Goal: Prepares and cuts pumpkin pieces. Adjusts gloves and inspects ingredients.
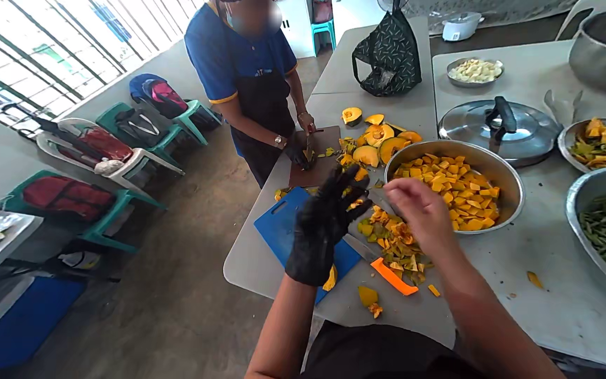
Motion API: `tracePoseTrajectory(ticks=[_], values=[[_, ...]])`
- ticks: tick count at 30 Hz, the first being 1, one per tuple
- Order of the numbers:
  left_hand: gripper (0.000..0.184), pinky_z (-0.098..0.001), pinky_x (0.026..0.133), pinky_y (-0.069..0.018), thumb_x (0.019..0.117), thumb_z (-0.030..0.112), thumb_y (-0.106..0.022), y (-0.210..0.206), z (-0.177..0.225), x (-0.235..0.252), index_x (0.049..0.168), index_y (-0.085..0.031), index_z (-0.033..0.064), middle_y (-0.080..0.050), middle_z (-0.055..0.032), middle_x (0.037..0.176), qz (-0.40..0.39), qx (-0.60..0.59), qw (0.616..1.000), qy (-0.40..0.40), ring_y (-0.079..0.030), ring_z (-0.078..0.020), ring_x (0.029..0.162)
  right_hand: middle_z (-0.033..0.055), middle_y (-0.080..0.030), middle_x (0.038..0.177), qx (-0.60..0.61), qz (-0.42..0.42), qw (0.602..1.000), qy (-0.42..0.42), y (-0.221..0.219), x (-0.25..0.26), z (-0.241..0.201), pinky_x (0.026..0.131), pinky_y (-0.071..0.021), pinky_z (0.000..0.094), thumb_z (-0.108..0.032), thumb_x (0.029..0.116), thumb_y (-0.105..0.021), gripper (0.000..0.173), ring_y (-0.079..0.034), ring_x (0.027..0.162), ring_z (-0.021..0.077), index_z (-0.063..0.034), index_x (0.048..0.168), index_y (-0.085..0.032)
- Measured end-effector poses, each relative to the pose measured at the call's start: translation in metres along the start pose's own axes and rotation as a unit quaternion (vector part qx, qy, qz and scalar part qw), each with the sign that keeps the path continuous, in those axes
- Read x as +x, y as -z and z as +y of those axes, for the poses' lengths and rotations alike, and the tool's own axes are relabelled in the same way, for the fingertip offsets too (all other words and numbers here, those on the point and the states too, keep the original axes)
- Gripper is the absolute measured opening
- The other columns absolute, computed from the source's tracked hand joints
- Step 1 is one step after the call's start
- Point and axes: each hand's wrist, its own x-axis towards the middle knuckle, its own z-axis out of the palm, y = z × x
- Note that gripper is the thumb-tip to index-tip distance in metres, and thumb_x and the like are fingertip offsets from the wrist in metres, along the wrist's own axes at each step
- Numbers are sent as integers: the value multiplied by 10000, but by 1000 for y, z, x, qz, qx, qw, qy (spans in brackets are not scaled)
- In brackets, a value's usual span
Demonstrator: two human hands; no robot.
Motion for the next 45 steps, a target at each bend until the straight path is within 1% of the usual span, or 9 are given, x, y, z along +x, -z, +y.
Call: tracePoseTrajectory(ticks=[3,9,21,24,27,30,36,40,45], values=[[1113,-470,1106,-470,775,954,-297,2,9,1,1557,-435,174,-379,-74,1631,-8,-97,994,-41,-448,-274,1445,39,-663,991,64,-38,991,-111,5,0,2,818,-561,263,-154,1053,-496,233,-654,874,75,-15,1193,-620],[1052,-450,1172,-396,811,931,-276,8,-9,1,1623,-290,262,-309,-77,1667,24,-153,987,-44,-363,-265,1505,-2,-660,1014,128,-255,950,-129,-23,-11,-5,822,-540,178,-180,1026,-576,308,-635,884,-8,30,1252,-580],[1046,-534,1123,-428,779,947,-301,4,-8,6,1603,-350,304,-359,-46,1645,34,-182,981,-64,-372,-271,1498,-40,-613,770,103,-235,965,-54,-49,-27,4,674,-490,112,-49,1013,-503,194,-566,686,-57,30,937,-663],[1004,-531,1168,-368,811,925,-275,4,-8,10,1597,-365,307,-350,-28,1652,44,-159,982,-97,-342,-260,1515,9,-650,947,138,-209,967,-51,-53,-36,5,804,-504,153,-145,1042,-490,264,-598,873,-32,64,1073,-650],[850,-473,1189,-360,914,793,-367,1,-1,20,1584,-381,270,-367,-6,1641,30,-138,978,-154,-379,-236,1492,163,-649,1272,117,-241,963,-3,-68,-58,16,934,-531,342,-562,928,-623,800,-624,1158,157,105,1357,-523],[688,-466,1125,-437,967,652,-474,6,0,25,1522,-466,246,-494,-1,1549,122,-102,971,-178,-500,-231,1399,198,-722,1060,34,-249,964,85,-84,-76,28,942,-515,545,-379,966,-675,484,-694,1035,295,76,1132,-674],[481,-438,1044,-504,1081,415,-352,41,10,5,1509,-400,202,-568,2,1453,242,28,959,-142,-587,-198,1287,116,-685,725,-75,-269,916,288,-106,-102,56,727,-534,425,-129,977,-569,293,-696,719,252,-30,712,-644],[305,-307,903,-557,1120,285,-284,77,18,-30,1117,-581,218,-693,77,1028,341,160,925,-61,-673,-87,974,202,-741,1001,-136,-392,901,127,-102,-101,69,871,-524,569,-167,1054,-517,302,-720,982,362,30,1002,-739],[257,-327,818,-556,1050,200,-520,136,0,-102,1137,-621,-19,-693,-54,950,376,464,789,146,-657,-106,842,307,-575,1369,-316,-362,842,-247,-42,-105,142,1087,-440,614,-243,1066,-552,411,-569,1274,467,64,1335,-606]])
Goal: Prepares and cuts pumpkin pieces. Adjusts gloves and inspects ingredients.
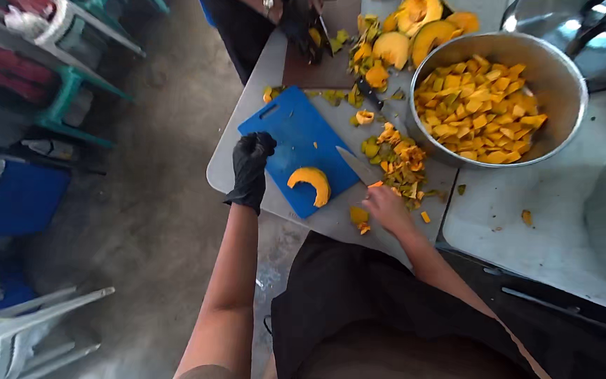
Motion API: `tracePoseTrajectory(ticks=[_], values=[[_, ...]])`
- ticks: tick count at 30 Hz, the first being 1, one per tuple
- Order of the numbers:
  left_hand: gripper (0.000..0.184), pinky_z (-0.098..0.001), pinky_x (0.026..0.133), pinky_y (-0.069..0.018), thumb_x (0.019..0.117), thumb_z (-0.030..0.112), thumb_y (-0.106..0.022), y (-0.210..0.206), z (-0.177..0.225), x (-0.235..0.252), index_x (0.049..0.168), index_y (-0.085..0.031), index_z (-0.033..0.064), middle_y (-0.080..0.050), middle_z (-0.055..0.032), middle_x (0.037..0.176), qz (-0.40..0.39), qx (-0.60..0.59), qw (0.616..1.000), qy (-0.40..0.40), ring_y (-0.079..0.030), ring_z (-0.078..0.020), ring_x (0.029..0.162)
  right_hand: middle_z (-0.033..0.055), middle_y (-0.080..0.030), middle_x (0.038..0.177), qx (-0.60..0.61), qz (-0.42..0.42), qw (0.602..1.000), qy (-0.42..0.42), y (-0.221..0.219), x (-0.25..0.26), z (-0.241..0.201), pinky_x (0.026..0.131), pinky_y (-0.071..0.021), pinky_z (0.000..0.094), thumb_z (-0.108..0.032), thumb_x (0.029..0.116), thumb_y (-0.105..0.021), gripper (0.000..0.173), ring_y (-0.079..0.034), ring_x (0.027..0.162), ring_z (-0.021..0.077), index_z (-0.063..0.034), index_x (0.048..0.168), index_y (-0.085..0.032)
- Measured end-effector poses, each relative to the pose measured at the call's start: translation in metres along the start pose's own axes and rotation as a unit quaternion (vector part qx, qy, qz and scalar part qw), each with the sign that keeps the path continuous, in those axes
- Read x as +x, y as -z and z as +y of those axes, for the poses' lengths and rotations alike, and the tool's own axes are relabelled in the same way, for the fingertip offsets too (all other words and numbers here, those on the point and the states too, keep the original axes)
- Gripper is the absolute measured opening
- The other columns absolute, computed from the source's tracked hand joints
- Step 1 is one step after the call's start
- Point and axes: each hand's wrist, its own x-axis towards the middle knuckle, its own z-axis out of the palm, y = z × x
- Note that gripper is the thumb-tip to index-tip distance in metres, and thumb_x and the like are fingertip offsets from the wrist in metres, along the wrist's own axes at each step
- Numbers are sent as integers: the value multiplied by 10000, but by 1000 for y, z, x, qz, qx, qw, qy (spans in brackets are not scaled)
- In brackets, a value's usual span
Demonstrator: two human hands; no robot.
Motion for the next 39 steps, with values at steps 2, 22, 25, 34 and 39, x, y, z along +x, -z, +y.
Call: tracePoseTrajectory(ticks=[2,22,25,34,39], values=[[307,-485,879,-546,1019,189,-589,4,-33,-11,1234,-651,-21,-702,-174,1117,-81,167,981,59,-677,-259,976,360,-506,1410,-4,20,993,-115,-3,1,30,1109,-412,612,-238,1041,-605,494,-517,1310,510,87,1405,-526],[811,-560,1092,-430,921,336,-727,-114,-92,-48,1498,-354,-95,-517,-300,1439,-136,254,933,217,-535,-404,1331,305,-614,1301,47,13,959,-279,-10,29,19,1035,-463,576,-190,1025,-581,534,-605,1236,432,38,1477,-410],[788,-622,1093,-407,891,270,-771,-91,-106,-37,1471,-398,-111,-496,-333,1441,-217,269,932,111,-502,-474,1339,308,-631,1217,130,85,959,-238,-19,17,23,1001,-479,557,-267,1040,-600,512,-631,1141,413,83,1394,-481],[582,-562,1056,-456,1000,412,-611,-78,-109,-42,1393,-536,-12,-589,-242,1345,-152,179,966,106,-562,-374,1265,275,-676,1005,153,47,984,-81,-41,12,-21,841,-553,523,-311,1099,-452,486,-689,906,378,133,1256,-570],[433,-480,1089,-433,1099,229,-391,-82,-88,-5,1316,-562,-104,-600,-306,1292,24,190,981,31,-571,-388,1246,239,-677,892,143,16,989,-36,-61,16,-34,758,-559,509,-345,1101,-420,510,-693,826,371,128,1191,-591]])
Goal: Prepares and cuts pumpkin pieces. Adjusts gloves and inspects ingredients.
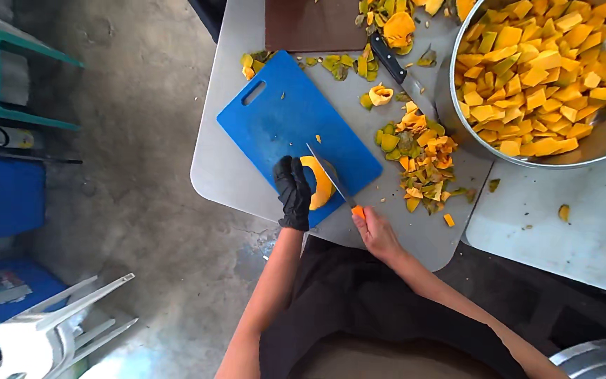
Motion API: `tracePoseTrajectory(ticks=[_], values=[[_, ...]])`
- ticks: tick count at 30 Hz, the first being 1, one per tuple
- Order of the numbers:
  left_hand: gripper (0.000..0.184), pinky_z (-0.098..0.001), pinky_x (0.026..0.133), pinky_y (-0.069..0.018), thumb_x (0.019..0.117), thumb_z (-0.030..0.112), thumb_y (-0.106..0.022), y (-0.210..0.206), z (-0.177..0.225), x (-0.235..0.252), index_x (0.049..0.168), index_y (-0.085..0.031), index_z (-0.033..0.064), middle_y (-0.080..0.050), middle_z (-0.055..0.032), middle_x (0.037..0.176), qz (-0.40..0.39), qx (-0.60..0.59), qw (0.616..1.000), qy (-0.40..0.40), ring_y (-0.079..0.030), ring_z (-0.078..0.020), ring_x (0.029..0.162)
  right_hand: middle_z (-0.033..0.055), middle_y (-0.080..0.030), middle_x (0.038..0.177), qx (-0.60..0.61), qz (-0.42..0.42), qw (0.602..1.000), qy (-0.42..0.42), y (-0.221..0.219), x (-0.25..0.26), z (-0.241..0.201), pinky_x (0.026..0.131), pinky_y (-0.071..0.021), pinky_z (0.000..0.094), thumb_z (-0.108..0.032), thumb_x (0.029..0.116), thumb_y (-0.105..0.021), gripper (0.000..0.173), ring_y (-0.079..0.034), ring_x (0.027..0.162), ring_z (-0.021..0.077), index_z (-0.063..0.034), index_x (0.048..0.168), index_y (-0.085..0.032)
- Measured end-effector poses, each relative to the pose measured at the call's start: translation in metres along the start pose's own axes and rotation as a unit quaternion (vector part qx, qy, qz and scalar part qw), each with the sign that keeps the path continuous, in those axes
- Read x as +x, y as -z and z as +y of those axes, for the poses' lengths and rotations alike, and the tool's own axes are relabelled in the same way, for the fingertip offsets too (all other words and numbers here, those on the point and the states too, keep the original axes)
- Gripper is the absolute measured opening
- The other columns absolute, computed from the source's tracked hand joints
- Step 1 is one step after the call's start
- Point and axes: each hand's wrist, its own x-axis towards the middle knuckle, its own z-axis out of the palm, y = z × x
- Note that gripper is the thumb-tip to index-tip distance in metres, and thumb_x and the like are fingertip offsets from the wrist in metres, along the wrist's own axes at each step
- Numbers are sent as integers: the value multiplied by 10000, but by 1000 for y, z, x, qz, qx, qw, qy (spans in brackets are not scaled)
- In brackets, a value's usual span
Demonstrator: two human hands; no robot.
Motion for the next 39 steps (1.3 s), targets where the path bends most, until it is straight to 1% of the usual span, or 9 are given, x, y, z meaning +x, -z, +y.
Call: tracePoseTrajectory(ticks=[3,6,10,14,18,21,26,32,39], values=[[420,-481,1094,-422,1085,237,-400,-2,14,39,1307,-582,-70,-596,-278,1302,-2,24,998,-63,-549,-376,1266,261,-688,940,-7,-30,999,-31,-2,1,-2,804,-559,542,-368,1109,-397,538,-705,891,409,125,1225,-580],[392,-556,1072,-426,1072,243,-445,-7,32,75,1317,-601,-21,-581,-264,1357,-78,88,985,-124,-530,-416,1302,270,-687,999,-11,-41,997,-60,-3,2,-5,830,-555,546,-382,1114,-381,547,-704,937,418,114,1244,-569],[321,-542,1084,-409,1046,188,-517,-30,40,104,1261,-643,-14,-612,-242,1329,-170,125,949,-233,-543,-419,1289,265,-683,1055,-16,-51,994,-95,-6,2,-10,848,-553,552,-411,1116,-368,561,-703,974,415,93,1256,-569],[316,-519,1090,-411,1047,189,-504,-46,33,113,1242,-660,-5,-628,-237,1309,-226,107,920,-300,-563,-409,1271,258,-690,1003,-2,-15,993,-118,-19,-2,-18,796,-562,555,-428,1107,-391,564,-711,916,414,88,1221,-587],[294,-533,1031,-442,1025,197,-555,-53,30,114,1209,-669,-2,-656,-240,1246,-236,81,900,-358,-608,-419,1185,244,-696,903,-3,63,992,-114,-40,-7,-18,699,-574,558,-455,1090,-403,597,-718,811,417,97,1169,-617],[274,-534,1007,-458,1014,177,-571,-55,35,115,1197,-683,6,-668,-231,1227,-248,90,887,-378,-624,-413,1161,256,-697,909,8,71,988,-137,-47,-8,-26,711,-573,571,-459,1090,-398,611,-718,833,434,106,1173,-617],[267,-527,985,-466,1007,177,-581,-58,37,120,1179,-690,4,-677,-225,1209,-261,75,877,-397,-632,-407,1140,253,-688,871,9,108,985,-134,-52,-7,-31,672,-572,556,-460,1088,-392,620,-714,785,426,113,1116,-628],[272,-538,1008,-449,1017,175,-562,-60,36,120,1191,-691,11,-677,-226,1214,-277,93,871,-395,-630,-408,1150,265,-680,913,31,6,985,-170,-28,0,-30,762,-543,587,-466,1099,-388,607,-698,868,445,98,1166,-601],[260,-552,1019,-446,1018,155,-558,-58,36,117,1182,-695,10,-681,-239,1205,-272,111,881,-372,-636,-424,1152,244,-671,862,30,-23,985,-167,-17,1,-25,737,-538,574,-481,1100,-365,616,-692,828,427,83,1138,-610]])
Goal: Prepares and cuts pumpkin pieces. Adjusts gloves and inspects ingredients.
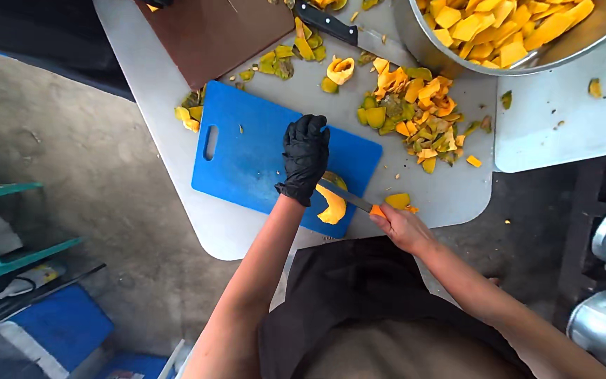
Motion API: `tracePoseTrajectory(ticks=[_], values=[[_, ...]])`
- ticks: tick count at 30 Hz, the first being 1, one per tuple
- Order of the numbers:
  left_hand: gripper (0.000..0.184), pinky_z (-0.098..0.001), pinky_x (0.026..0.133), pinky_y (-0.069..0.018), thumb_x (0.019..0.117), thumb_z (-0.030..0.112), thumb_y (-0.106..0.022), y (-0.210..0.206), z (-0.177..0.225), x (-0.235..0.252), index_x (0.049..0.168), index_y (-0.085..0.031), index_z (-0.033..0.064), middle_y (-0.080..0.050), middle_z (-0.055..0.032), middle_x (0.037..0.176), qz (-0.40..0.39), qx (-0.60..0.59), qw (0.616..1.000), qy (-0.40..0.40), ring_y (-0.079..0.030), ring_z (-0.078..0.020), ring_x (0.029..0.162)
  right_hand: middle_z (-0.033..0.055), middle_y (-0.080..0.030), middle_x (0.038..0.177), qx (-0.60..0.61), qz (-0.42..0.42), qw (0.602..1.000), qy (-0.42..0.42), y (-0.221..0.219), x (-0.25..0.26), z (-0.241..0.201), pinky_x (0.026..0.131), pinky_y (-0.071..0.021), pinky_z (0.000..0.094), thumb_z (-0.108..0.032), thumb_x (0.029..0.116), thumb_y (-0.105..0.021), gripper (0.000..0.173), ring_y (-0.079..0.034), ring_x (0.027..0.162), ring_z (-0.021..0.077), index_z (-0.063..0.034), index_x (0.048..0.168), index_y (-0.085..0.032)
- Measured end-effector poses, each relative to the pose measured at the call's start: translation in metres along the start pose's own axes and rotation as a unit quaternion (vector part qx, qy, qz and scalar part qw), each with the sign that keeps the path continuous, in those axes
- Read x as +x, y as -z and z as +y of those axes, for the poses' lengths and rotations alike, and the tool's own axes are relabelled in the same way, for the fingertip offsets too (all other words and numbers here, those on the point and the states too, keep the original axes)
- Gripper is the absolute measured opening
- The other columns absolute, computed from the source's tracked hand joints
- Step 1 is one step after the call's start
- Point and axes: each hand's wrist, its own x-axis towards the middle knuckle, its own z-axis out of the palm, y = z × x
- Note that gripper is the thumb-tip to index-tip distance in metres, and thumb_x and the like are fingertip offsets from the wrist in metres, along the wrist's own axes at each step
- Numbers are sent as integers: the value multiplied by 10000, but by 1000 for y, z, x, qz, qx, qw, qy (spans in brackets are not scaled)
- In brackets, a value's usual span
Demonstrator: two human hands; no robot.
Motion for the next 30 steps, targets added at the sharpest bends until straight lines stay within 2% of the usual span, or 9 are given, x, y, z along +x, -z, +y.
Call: tracePoseTrajectory(ticks=[4,8,12,16,24,30], values=[[260,-539,1011,-447,1024,158,-548,-2,-1,1,1183,-695,14,-683,-232,1198,3,-3,1000,4,-635,-414,1144,228,-659,802,5,11,1000,18,1,0,2,676,-538,561,-506,1092,-341,654,-687,759,411,85,1100,-620],[256,-532,1000,-454,1012,161,-562,-3,-2,1,1174,-699,18,-691,-223,1180,-1,0,1000,9,-646,-407,1123,230,-658,797,14,0,1000,16,6,-1,1,674,-539,564,-493,1091,-351,644,-685,756,411,88,1104,-627],[230,-555,1058,-432,1004,143,-582,2,0,2,1159,-704,23,-699,-215,1177,8,-15,1000,12,-653,-400,1140,229,-658,764,16,18,999,25,7,-3,-2,634,-541,567,-492,1083,-359,650,-687,716,415,94,1083,-640],[232,-539,1043,-445,1000,137,-580,-4,-5,3,1160,-710,30,-706,-216,1159,11,-9,1000,1,-664,-393,1121,234,-669,805,17,3,1000,11,8,1,-5,653,-544,569,-492,1087,-354,648,-696,753,420,94,1102,-631],[235,-526,1062,-432,1013,140,-564,1,-3,0,1166,-706,33,-711,-205,1153,7,-12,1000,11,-669,-374,1117,223,-656,746,9,40,998,37,1,-3,-5,579,-540,534,-478,1084,-348,651,-690,677,400,98,1038,-648],[226,-527,1036,-449,1000,125,-573,-3,-9,-6,1153,-716,40,-715,-202,1137,16,2,1000,0,-677,-372,1092,242,-668,786,-32,36,999,24,2,-1,-9,597,-548,555,-472,1078,-389,626,-705,720,432,104,1053,-633]])
